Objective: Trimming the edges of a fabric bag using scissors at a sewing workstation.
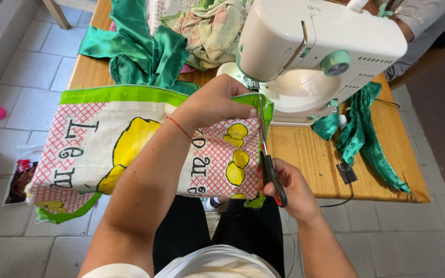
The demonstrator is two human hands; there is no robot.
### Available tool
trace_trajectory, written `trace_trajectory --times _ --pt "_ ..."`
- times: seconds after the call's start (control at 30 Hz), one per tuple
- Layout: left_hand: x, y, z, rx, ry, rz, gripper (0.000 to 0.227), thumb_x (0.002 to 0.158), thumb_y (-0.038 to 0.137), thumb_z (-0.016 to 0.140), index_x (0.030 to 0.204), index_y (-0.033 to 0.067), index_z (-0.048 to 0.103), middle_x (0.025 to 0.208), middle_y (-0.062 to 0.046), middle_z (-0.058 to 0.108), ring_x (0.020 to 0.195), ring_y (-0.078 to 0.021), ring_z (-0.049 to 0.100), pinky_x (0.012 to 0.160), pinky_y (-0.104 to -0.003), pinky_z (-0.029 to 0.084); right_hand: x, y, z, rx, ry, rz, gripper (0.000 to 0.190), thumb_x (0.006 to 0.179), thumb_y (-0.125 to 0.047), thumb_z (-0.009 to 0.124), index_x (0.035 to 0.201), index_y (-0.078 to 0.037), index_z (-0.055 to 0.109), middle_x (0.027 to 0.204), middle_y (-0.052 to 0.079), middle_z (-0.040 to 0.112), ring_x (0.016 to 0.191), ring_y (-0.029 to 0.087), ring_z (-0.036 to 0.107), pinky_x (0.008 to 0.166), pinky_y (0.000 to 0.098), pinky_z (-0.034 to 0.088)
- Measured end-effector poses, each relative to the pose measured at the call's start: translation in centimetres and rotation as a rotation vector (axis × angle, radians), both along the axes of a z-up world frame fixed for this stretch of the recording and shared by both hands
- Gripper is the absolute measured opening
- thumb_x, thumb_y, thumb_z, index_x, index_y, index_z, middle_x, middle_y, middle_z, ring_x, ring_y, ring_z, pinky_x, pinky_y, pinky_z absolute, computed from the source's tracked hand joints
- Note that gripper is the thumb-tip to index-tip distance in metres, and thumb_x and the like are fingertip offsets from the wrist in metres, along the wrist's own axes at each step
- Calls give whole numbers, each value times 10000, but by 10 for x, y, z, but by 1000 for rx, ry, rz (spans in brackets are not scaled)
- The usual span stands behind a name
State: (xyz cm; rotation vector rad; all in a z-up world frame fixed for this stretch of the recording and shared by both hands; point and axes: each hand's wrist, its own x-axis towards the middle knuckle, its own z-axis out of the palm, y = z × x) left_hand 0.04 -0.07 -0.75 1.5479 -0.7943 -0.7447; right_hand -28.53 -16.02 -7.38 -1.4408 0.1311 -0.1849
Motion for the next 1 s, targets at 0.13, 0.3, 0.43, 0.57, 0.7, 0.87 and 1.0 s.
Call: trace_trajectory --times 0.13,0.3,0.43,0.57,0.7,0.87,1.0 --pt "-8 9 11 54 -30 -23 250 887 191 979 1111 80 970 860 -118 888 730 -259 870 840 -357 683 7 9 15 -21 -13 12 513 845 -340 1095 1012 -1 749 784 186 808 696 191 768 689 315 614" --pt "-6 6 5 58 -40 -20 252 873 204 990 1090 78 965 849 -127 883 729 -268 869 833 -360 684 11 5 8 -37 -23 9 474 858 -283 1094 988 -18 724 731 145 755 642 148 715 622 252 551" --pt "-11 12 13 72 -55 -17 211 867 232 992 1031 102 969 777 -82 852 670 -236 822 805 -339 641 11 1 2 -60 -20 -17 465 842 -251 1103 973 -21 721 723 134 760 594 131 688 573 244 539" --pt "-9 14 14 46 -61 -45 201 878 218 969 1032 89 956 768 -80 833 686 -228 800 818 -338 634 11 3 2 -57 -8 -25 459 839 -234 1108 959 -47 707 719 108 752 588 98 653 571 219 504" --pt "0 5 5 -39 -33 0 111 954 197 874 973 109 937 753 -55 815 708 -157 755 820 -288 595 11 3 6 -79 -1 -18 442 856 -235 1103 950 -57 710 706 100 748 580 99 649 568 225 492" --pt "-1 0 0 -125 -57 -13 89 968 179 855 943 122 918 722 -12 771 716 -90 684 800 -258 563 10 6 8 -84 -3 -24 444 854 -244 1105 948 -56 715 707 102 755 579 93 641 568 231 490" --pt "-1 0 -2 -164 -70 -19 85 977 162 857 939 129 925 724 -8 774 712 -79 683 796 -253 559 9 5 7 -85 4 -27 420 871 -238 1096 953 -59 725 710 102 745 605 108 650 604 240 503"
